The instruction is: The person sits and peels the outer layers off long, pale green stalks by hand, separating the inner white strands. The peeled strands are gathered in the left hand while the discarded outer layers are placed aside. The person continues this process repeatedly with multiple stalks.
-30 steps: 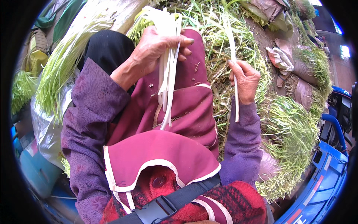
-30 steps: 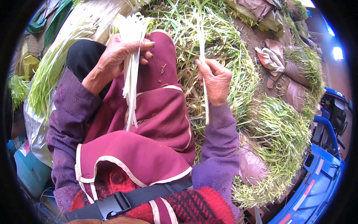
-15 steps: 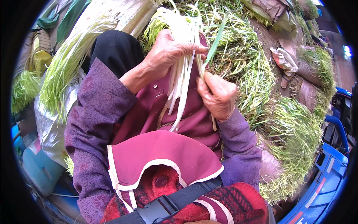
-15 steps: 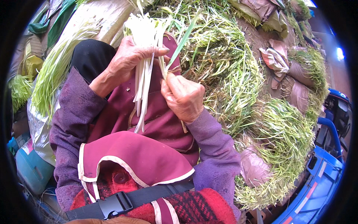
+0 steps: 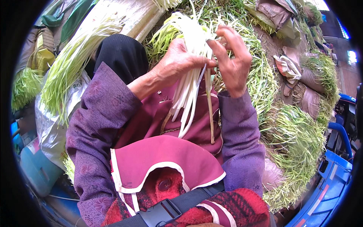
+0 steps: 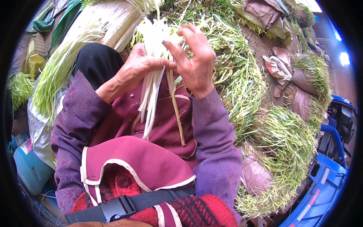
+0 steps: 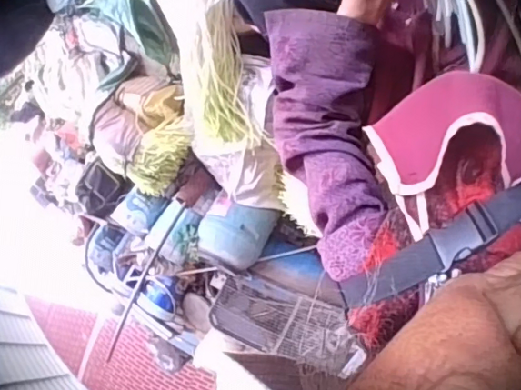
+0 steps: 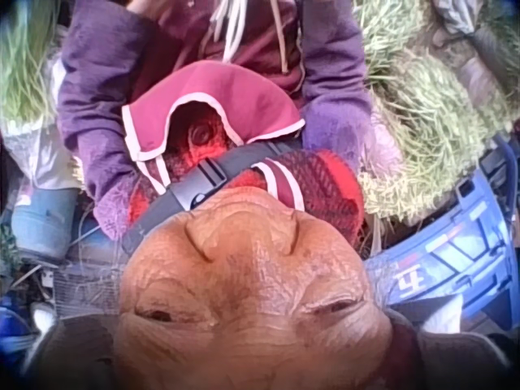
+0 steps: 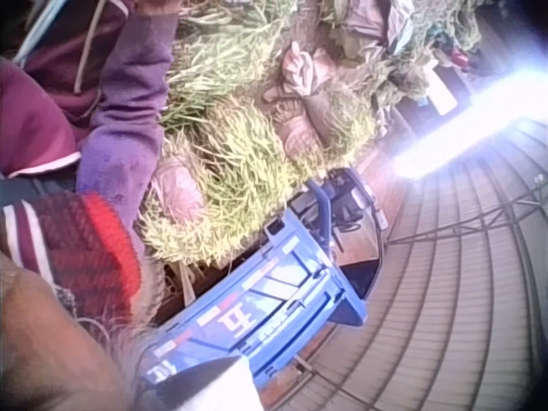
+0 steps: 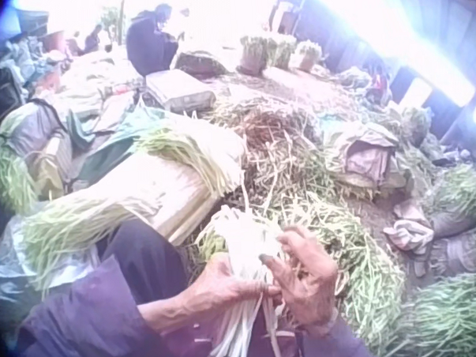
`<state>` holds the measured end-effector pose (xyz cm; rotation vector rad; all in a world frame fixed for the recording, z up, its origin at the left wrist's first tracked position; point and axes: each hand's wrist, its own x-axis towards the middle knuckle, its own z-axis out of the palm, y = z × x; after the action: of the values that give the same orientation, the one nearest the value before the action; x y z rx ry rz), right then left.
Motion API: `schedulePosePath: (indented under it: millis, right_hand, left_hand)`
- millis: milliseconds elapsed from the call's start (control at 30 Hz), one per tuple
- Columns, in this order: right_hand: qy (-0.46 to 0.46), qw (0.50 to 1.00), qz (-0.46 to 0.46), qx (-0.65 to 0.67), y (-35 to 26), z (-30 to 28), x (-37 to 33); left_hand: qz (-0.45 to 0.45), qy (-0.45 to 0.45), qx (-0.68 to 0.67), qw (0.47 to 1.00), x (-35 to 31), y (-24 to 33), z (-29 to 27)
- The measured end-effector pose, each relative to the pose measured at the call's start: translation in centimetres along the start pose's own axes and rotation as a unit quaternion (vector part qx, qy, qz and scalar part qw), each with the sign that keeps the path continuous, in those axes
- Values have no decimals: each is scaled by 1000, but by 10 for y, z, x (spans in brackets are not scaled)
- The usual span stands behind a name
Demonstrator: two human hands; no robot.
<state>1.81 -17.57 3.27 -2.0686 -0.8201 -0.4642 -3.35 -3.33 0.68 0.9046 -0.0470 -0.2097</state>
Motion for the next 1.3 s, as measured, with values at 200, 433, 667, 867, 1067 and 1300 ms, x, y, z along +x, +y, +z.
schedulePosePath:
  millis: [200,433,667,867,1067,1300]
  right_hand:
    - [9,972,133,193,7,28,21]
    - [100,633,240,729,-14,-23,-8]
    - [80,775,310,544,-46,-109,-107]
    - [-1,942,289,-172,-20,-107,-125]
    - [-119,923,258,259,-36,-35,-57]
    - [-235,934,207,175,-40,-66,-95]
  left_hand:
    - [27,2,129,991,0,-5,1]
    - [-29,7,-84,996,-2,7,-10]
    - [0,72,-16,997,-2,23,-36]
    - [24,56,10,998,-6,27,-31]
    - [-38,25,-25,999,-3,28,-17]
    - [-25,36,-28,999,-2,33,-47]
